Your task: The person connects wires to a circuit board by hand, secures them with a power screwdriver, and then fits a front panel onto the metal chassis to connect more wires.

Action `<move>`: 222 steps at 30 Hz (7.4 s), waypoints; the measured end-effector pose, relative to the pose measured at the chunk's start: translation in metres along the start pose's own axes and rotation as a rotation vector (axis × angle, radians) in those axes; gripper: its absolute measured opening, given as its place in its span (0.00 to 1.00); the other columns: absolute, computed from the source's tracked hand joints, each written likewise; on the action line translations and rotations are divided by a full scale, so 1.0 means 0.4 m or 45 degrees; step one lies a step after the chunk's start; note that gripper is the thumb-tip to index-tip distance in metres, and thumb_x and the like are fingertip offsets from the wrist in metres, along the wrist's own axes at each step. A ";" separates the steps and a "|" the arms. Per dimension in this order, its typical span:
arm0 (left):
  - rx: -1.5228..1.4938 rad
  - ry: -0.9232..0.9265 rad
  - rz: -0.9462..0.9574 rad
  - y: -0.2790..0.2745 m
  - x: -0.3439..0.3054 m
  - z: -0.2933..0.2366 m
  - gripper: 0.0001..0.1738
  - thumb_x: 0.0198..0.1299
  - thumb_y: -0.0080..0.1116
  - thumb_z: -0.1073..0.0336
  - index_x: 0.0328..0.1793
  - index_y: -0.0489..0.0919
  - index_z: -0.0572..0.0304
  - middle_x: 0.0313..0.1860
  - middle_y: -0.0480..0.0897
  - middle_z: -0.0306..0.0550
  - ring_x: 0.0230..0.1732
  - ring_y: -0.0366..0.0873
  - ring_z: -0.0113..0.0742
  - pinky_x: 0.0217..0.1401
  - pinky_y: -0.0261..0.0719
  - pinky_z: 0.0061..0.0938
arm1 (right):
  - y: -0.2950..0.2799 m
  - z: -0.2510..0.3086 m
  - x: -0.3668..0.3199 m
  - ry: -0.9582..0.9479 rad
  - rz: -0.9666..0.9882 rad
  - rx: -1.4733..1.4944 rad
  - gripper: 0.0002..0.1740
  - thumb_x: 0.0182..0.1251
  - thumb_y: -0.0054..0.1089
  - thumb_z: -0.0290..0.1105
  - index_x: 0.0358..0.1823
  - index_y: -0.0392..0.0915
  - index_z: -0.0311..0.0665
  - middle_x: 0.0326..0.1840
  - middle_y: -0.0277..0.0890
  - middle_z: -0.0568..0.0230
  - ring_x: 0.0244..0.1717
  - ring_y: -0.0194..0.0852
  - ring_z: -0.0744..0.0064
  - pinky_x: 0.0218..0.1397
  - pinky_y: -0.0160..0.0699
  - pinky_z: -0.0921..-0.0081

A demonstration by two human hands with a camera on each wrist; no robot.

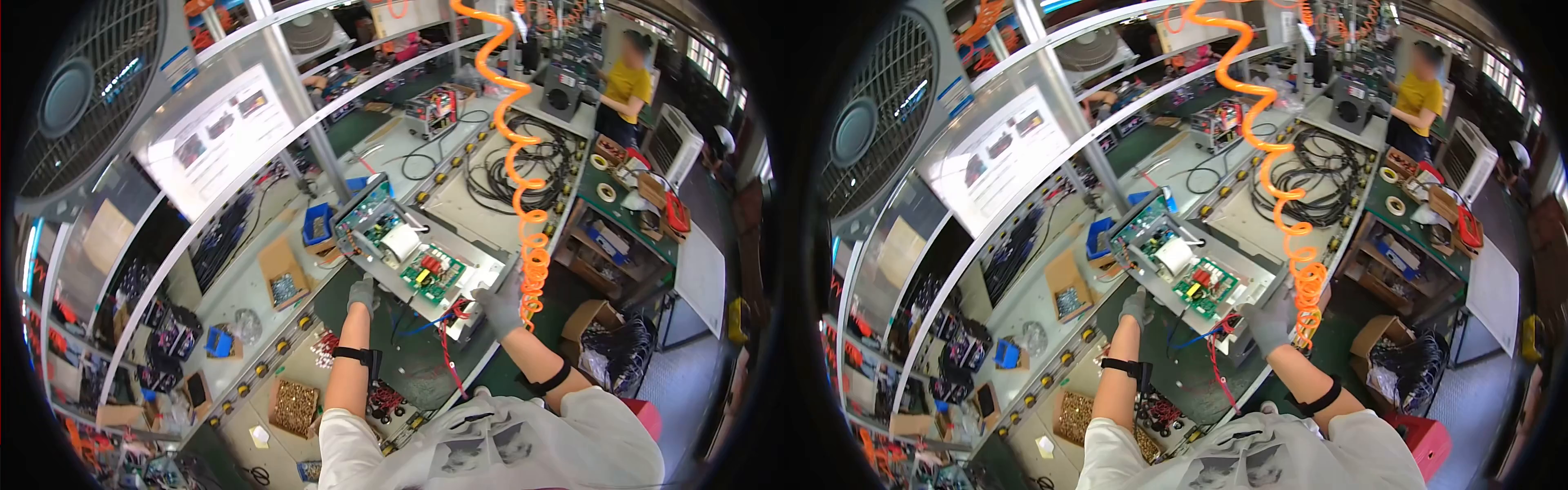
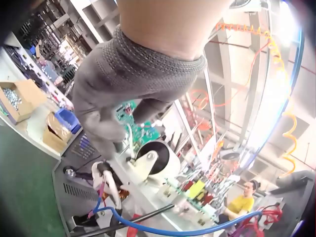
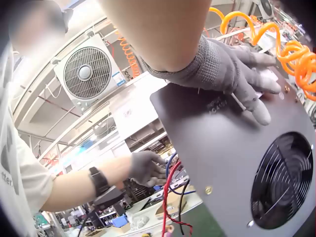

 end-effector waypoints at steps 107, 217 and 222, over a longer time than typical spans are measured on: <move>-0.933 0.090 0.428 0.326 -0.451 0.132 0.07 0.52 0.62 0.74 0.37 0.75 0.65 0.32 0.82 0.45 0.28 0.78 0.26 0.29 0.77 0.20 | 0.132 0.146 0.115 -1.233 1.559 -1.700 0.12 0.48 0.57 0.35 0.37 0.80 0.46 0.40 0.74 0.64 0.41 0.77 0.58 0.43 0.75 0.63; -0.793 0.507 -0.047 0.251 -0.375 0.149 0.08 0.54 0.56 0.73 0.41 0.77 0.65 0.30 0.82 0.49 0.30 0.81 0.34 0.35 0.77 0.27 | 0.366 0.214 0.011 -1.486 1.772 -2.129 0.11 0.49 0.63 0.39 0.32 0.82 0.42 0.30 0.78 0.60 0.34 0.80 0.58 0.37 0.76 0.65; -0.505 0.334 0.429 0.151 -0.368 0.199 0.19 0.51 0.57 0.75 0.52 0.79 0.60 0.35 0.85 0.41 0.36 0.80 0.30 0.39 0.77 0.25 | 0.312 0.249 0.042 -1.426 1.712 -1.935 0.14 0.55 0.59 0.39 0.43 0.80 0.47 0.37 0.78 0.61 0.41 0.78 0.57 0.42 0.76 0.65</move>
Point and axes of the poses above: each hand's wrist, its own x-axis towards the middle knuckle, its own y-axis out of the palm, z = x × y, the point moved 1 cm from there along x, towards the middle knuckle
